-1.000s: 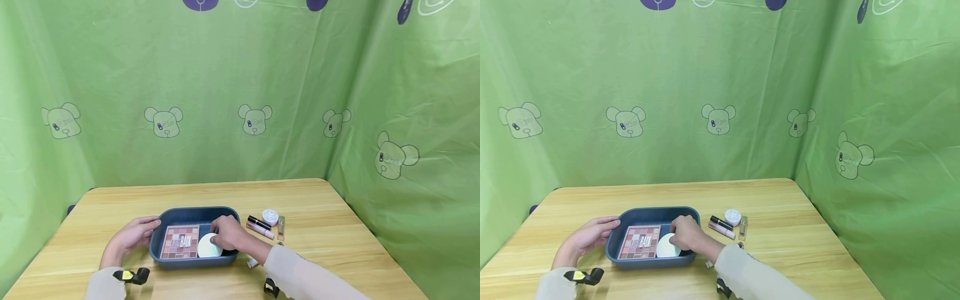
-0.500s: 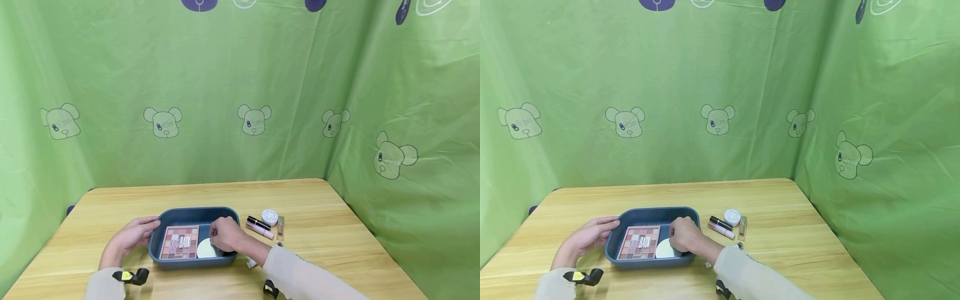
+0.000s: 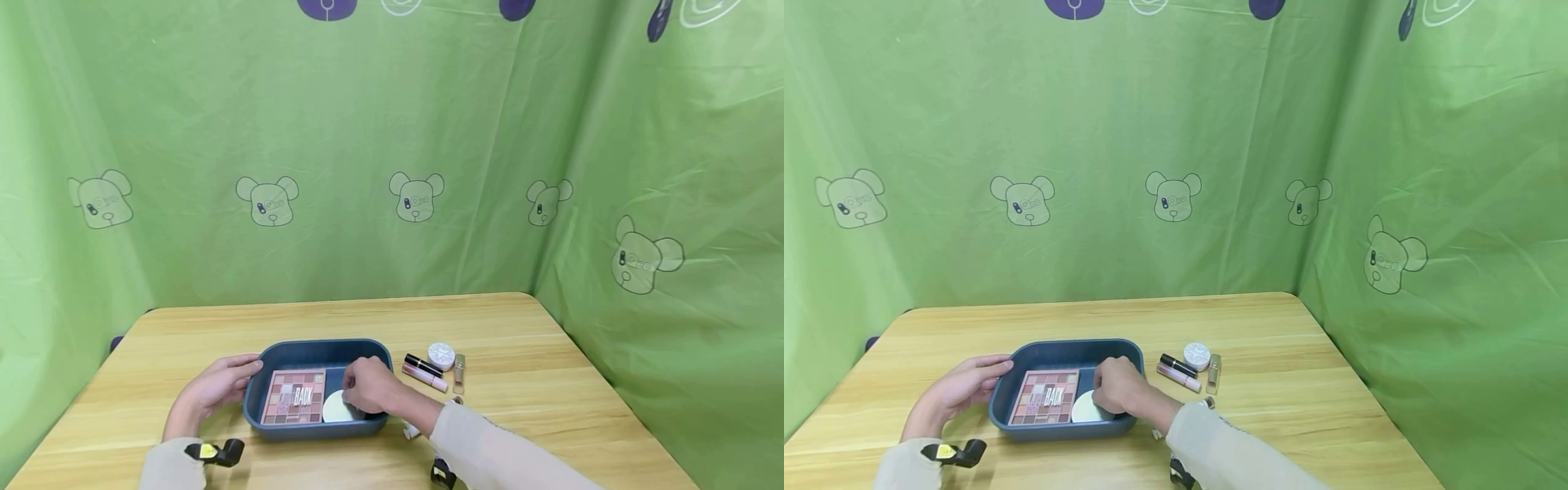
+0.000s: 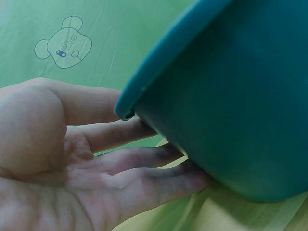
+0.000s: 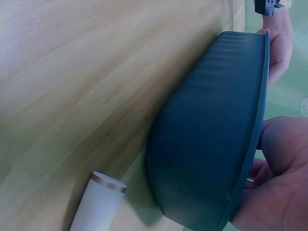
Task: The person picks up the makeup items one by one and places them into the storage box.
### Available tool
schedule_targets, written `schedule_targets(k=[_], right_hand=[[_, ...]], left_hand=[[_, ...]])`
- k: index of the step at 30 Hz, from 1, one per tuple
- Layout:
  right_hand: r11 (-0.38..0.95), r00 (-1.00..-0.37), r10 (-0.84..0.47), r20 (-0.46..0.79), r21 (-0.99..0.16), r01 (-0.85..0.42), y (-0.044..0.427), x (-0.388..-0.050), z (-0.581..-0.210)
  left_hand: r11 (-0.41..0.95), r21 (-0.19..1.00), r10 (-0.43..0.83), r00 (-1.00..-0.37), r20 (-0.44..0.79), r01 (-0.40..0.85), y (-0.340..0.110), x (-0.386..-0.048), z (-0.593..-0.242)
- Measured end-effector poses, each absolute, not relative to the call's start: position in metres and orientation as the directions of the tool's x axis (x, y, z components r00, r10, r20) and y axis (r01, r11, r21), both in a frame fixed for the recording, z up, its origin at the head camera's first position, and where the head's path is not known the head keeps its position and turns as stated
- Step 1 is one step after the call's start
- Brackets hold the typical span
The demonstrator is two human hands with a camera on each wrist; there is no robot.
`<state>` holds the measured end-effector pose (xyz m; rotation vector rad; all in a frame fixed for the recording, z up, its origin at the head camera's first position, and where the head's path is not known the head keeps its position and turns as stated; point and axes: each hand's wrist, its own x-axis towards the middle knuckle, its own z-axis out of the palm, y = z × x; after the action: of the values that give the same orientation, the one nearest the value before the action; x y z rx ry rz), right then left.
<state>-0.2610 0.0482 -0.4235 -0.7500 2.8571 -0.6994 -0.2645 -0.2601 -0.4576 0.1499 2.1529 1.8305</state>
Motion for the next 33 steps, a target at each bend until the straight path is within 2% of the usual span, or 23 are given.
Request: schedule_targets(k=[18, 33], right_hand=[[0.755, -0.882, -0.455, 0.126, -0.470, -0.457, 0.056, -0.269, -0.407], [0.780, -0.913, -0.389, 0.124, -0.482, -0.398, 0.072, -0.278, -0.385]], left_hand=[[0.181, 0.976, 0.260, -0.950, -0.170, -0.125, -0.259, -0.264, -0.457], [0.181, 0.976, 0.264, -0.949, -0.170, -0.124, -0.260, -0.265, -0.456]])
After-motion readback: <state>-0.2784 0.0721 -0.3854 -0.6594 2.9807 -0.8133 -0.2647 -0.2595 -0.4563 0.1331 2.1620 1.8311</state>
